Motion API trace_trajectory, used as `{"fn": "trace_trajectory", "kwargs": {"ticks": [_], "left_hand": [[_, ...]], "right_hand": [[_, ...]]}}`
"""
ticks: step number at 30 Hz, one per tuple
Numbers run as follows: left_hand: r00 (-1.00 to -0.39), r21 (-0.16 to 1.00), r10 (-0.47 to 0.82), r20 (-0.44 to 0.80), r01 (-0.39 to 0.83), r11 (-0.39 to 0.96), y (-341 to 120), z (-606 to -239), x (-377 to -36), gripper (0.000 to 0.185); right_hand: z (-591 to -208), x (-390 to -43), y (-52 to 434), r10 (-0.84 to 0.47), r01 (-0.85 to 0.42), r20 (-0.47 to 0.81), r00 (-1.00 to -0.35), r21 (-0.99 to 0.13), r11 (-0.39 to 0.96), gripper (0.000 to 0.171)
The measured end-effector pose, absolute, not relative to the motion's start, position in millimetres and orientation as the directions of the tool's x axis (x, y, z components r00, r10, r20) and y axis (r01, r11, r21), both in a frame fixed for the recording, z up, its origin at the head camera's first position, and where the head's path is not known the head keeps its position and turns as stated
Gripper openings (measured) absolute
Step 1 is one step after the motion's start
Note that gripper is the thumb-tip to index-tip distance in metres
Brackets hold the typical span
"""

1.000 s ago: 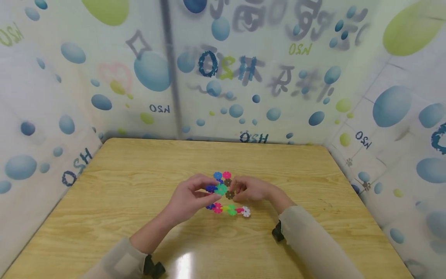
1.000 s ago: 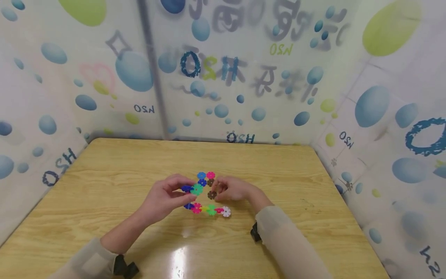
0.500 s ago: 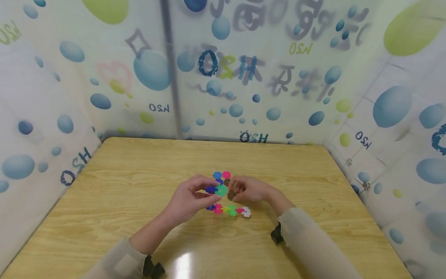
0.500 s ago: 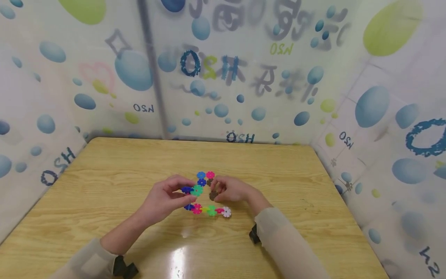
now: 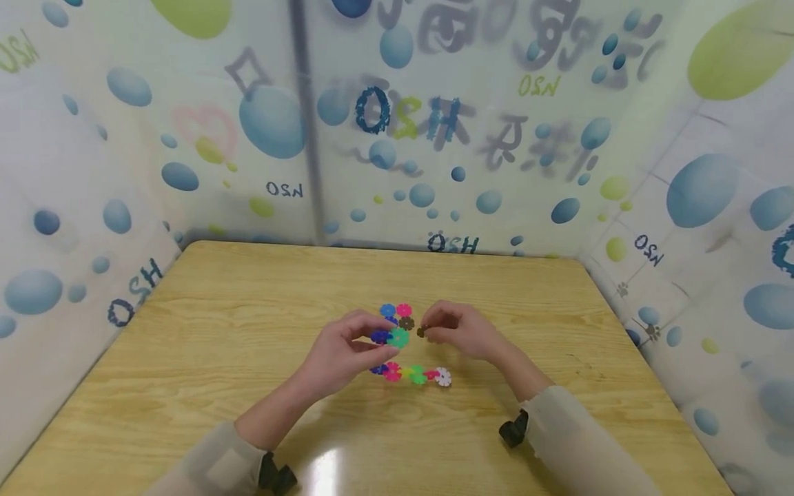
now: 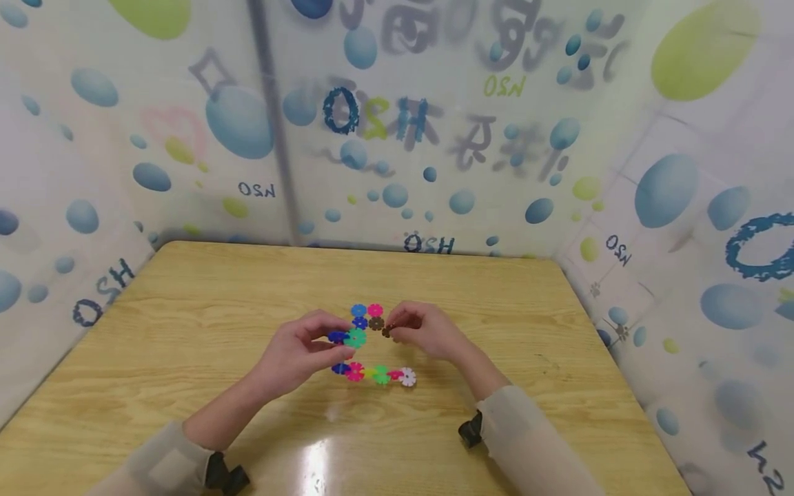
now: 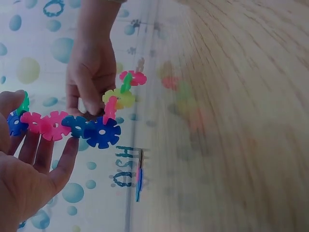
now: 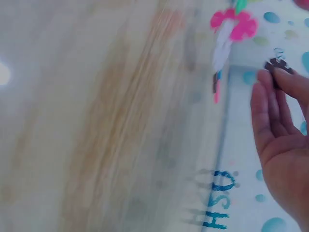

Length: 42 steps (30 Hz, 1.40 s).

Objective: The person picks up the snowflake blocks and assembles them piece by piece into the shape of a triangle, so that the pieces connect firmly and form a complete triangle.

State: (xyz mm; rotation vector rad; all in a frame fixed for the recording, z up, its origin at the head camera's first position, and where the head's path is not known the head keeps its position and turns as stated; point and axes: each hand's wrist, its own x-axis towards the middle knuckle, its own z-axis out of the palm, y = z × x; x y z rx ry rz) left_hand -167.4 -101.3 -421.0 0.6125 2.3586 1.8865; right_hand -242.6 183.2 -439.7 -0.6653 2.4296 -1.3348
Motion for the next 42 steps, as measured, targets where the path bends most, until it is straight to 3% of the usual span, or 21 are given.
{"fn": "trace_trajectory", "kwargs": {"ticks": [10, 14, 36, 42], "left_hand": [[-0.926, 0.960, 0.333, 0.176, 0.237, 0.152, -98, -422, -170, 0.029], [-0.926, 0.961, 0.336, 0.174, 0.234, 0.149, -98, -422, -170, 0.029], [-0.926, 0.969, 0.341, 0.162, 0.215, 0.124, -94, -424, -169, 0.026], [-0.930, 0.967, 0.331, 0.159, 0.214, 0.137, -93, -424, -170, 0.027]], "right_hand": [[-414, -203, 185, -0.480, -0.254, 0.141, -0.866, -0.950, 0.180, 0.018], [-407, -192, 183, -0.474, -0.263, 0.175, -0.863, -0.957, 0.126, 0.018], [-401, -183, 173, -0.503, -0.424, 0.293, -0.813, -0.890, 0.169, 0.018], [-400, -181, 172, -0.479, -0.391, 0.253, -0.841, -0.895, 0.214, 0.019]]}}
